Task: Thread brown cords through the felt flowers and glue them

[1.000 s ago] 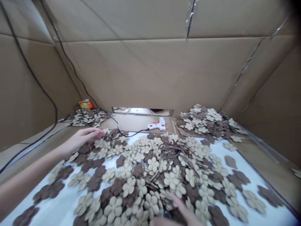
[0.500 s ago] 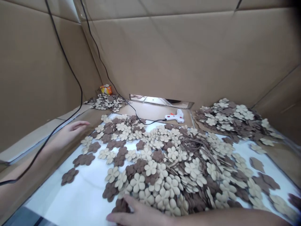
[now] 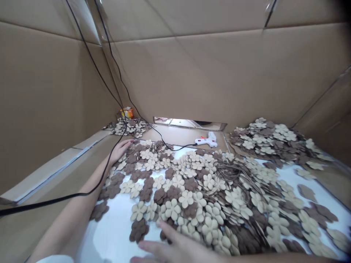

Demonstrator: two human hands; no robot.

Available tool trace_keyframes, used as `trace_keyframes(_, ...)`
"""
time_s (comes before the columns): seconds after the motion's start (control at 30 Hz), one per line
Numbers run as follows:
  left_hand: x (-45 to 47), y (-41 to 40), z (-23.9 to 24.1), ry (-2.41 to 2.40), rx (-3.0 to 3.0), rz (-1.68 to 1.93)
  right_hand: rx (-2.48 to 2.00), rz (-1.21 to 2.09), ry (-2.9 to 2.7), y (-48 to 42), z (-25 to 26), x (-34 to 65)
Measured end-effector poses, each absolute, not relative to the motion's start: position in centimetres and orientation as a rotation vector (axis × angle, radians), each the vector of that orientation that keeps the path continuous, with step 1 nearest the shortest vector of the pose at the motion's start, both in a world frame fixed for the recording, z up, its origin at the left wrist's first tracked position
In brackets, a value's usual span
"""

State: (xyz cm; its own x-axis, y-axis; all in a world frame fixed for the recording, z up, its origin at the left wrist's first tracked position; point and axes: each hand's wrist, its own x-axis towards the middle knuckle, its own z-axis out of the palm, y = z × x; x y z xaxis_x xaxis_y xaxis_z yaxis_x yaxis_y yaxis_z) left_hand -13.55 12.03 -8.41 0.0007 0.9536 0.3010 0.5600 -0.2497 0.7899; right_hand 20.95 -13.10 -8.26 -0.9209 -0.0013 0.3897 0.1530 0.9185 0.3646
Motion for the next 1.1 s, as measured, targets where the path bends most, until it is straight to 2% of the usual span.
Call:
trace_keyframes(0.1,-11.5,14.3,-8.0,1.438,1.774,1.188,-0.152,-0.7,-2.573,-12.7,-9.0,18.2)
trace_keyframes(0.2,-9.6,16.1,-7.7,1.342,1.729,1.157,-0.213,-0.703,-2.652,-11.5,-8.8,16.9)
trace_keyframes(0.57,-5.9,14.0,-6.7,1.24,1.68,0.952,-0.368,-0.246,-2.909,-9.9,-7.9,18.9)
trace_keyframes(0.77,-3.6,11.5,-6.7,1.27,1.659,0.893,-0.438,-0.158,-2.917,-10.3,-7.0,20.8)
trace_keyframes(1.1,-2.4,8.3,-7.4,1.309,1.468,1.175,-0.363,-0.152,-2.945,-11.6,-4.8,23.5)
